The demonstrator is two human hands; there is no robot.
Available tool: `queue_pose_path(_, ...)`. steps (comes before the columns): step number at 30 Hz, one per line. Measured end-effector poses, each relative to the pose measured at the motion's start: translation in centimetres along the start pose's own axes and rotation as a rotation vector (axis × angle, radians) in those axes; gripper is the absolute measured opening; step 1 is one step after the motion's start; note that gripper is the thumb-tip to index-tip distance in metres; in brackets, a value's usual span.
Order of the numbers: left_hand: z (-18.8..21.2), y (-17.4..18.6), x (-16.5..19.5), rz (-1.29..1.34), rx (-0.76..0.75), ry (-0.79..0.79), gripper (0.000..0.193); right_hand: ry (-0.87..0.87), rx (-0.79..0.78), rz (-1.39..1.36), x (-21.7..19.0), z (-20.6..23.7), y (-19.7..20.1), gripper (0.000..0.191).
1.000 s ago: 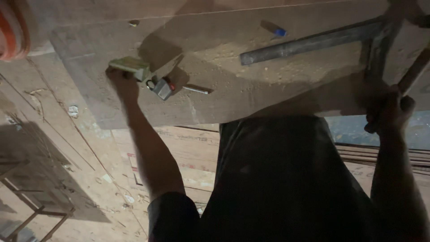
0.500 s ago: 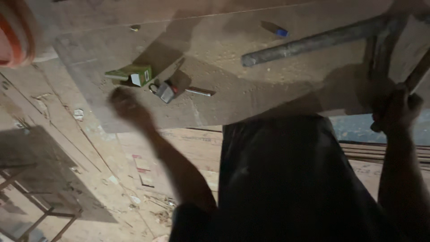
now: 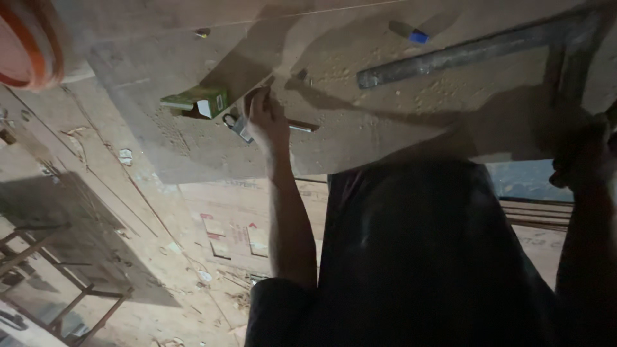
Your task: The person repeatedly hammers nails into a wooden plank attached to a ceiling or overhead structure. They use a hammer in their right hand to drive nails while holding the plank steady with their left hand.
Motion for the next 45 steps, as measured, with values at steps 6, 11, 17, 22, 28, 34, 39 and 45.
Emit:
queue_pose_path(6, -1.4, -4.6, 1.3, -0.084, -0.242, -0.051, 0.012, 0.158, -0.032, -0.054, 2.9, -4.2, 1.2, 0.053)
queue_pose_path(11, -2.0, -5.4, 3.3, -0.229, -0.308, -0.124, 0.017, 0.171, -0.125, -0.015, 5.1, -5.0, 2.2, 0.047)
queue_pose_path(17, -2.1, -5.8, 0.2, -0.167, -0.446, -0.088, 0.016, 0.170, -0.132, 0.017, 6.2, -5.3, 1.4, 0.038)
queue_pose_path(22, -2.3, -4.0, -3.6, 0.090, -0.409, 0.032, 0.014, 0.208, -0.067, -0.050, 6.4, -3.7, -0.3, 0.039)
queue_pose_path(28, -3.1, -2.3, 1.7, 0.418, -0.394, -0.077, 0.012, 0.305, 0.021, -0.111, 3.9, -0.7, -2.3, 0.045)
queue_pose_path(34, -6.2, -6.8, 11.8, 0.583, -0.411, -0.123, 0.012, 0.450, 0.175, -0.008, 3.5, 5.9, -4.3, 0.024)
queue_pose_path(39, -7.9, -11.0, 18.3, 0.727, -0.500, -0.332, 0.016, 0.512, 0.212, 0.417, 6.5, 10.5, -7.6, 0.027)
queue_pose_path(45, -7.8, -13.5, 20.1, 0.759, -0.569, -0.344, 0.017, 0.483, 0.087, 0.572, 8.9, 11.8, -10.6, 0.027)
Point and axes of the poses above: each hand's wrist, its own z-axis away from the middle knuckle, its own y-axis out of the back of the hand, x = y × z, the point moved 7 cm from there along -z, towards the middle knuckle, and after that the axes turned 1 degree about -x, right-handed, at the moved point
